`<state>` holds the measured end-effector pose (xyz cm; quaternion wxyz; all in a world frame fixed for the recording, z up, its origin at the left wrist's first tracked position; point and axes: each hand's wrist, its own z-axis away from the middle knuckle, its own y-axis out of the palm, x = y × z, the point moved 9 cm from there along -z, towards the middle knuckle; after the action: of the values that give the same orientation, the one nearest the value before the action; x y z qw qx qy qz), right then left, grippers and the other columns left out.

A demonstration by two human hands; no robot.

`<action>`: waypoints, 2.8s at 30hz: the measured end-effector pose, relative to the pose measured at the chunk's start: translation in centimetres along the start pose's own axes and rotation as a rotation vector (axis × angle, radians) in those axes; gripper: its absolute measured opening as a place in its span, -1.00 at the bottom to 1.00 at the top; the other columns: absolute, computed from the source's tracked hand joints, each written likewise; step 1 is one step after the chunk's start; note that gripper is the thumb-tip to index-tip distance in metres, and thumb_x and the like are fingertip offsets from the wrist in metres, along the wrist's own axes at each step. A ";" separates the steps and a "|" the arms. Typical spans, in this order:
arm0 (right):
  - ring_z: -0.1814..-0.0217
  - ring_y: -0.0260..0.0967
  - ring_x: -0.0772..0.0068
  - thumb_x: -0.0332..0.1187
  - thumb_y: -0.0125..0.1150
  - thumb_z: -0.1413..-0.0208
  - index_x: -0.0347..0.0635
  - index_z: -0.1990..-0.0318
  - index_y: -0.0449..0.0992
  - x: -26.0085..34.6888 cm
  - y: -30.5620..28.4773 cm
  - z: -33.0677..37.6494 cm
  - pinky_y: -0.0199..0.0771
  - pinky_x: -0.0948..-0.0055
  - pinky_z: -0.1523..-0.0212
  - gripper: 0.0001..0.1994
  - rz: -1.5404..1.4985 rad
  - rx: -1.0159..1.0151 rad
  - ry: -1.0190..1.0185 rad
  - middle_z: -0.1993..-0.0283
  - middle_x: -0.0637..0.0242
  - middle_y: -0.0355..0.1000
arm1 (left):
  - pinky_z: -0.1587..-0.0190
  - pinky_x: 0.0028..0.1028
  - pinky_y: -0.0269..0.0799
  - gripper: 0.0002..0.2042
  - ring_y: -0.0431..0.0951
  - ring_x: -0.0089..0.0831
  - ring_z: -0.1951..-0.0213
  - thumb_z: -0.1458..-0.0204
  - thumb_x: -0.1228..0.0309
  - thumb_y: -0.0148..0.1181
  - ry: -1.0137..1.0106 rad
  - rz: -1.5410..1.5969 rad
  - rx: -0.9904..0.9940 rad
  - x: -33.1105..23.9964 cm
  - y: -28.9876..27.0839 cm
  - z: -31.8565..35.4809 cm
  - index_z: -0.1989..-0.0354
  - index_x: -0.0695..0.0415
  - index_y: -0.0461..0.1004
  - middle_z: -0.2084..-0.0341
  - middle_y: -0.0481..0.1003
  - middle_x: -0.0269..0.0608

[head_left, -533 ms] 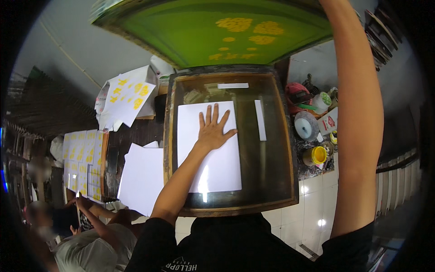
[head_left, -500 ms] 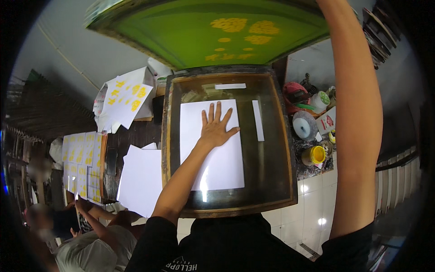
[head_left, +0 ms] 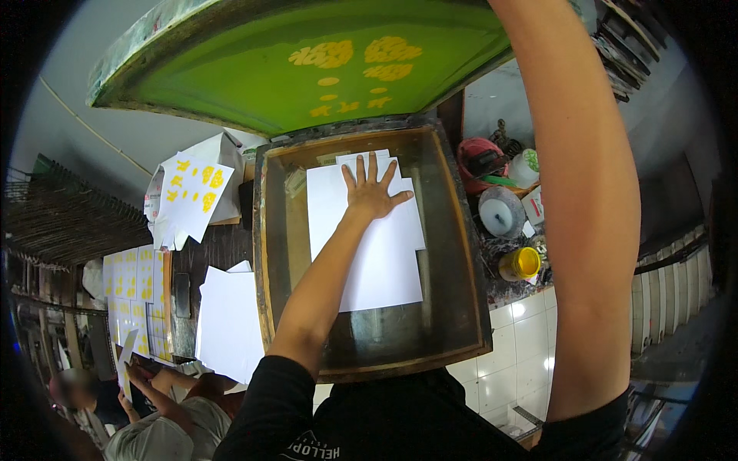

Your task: The person performs manual screen printing by placing sheets of paper on a vacuum bed, lowering a screen with yellow ink, and using a squeegee to transfer the design. They repeat this process for multiple sheets, with an assistant removing the printed pages.

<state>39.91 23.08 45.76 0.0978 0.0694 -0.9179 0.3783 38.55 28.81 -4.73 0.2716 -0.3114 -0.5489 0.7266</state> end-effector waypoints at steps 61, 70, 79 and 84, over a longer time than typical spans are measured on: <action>-0.27 0.35 -0.08 -0.22 0.25 -0.25 -0.29 -0.07 0.40 -14.5 38.1 16.2 0.22 -0.02 -0.22 -0.62 0.072 0.616 0.007 -0.14 -0.04 0.47 | -0.07 -0.08 0.59 -0.62 0.69 0.05 0.10 -0.27 0.47 -0.12 -0.676 2.366 0.142 2.2 14.0 39.9 -0.04 0.59 0.44 0.08 0.60 0.31; -0.15 0.39 -0.16 -0.14 0.33 -0.19 -0.27 0.03 0.43 -12.1 36.9 19.9 0.27 -0.08 -0.15 -0.60 0.035 0.693 -0.037 -0.01 -0.06 0.49 | 0.00 -0.09 0.62 -0.68 0.69 0.03 0.16 -0.15 0.50 0.03 -0.677 2.372 0.092 2.4 12.8 39.8 0.10 0.59 0.50 0.11 0.60 0.34; -0.05 0.40 -0.15 -0.25 0.32 -0.15 -0.26 0.08 0.43 -3.7 26.7 33.4 0.30 -0.04 -0.06 -0.68 -0.017 0.702 0.020 0.06 -0.05 0.47 | -0.02 -0.18 0.61 -0.71 0.68 -0.05 0.15 -0.17 0.47 0.00 -0.553 2.391 0.120 2.3 13.9 39.4 0.13 0.51 0.50 0.13 0.61 0.28; 0.08 0.35 -0.01 -0.30 0.31 -0.10 -0.19 0.12 0.40 3.8 18.4 40.9 0.25 0.02 0.06 -0.72 -0.105 0.577 -0.049 0.17 0.08 0.37 | -0.01 -0.19 0.61 -0.72 0.69 -0.07 0.17 -0.23 0.47 -0.07 -0.499 2.402 0.139 2.6 14.2 39.0 0.09 0.44 0.49 0.14 0.62 0.26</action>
<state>27.32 6.89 5.70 0.0715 0.1509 -0.7696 0.6163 6.80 2.65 -10.93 -0.6664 -0.4563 0.0895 0.5828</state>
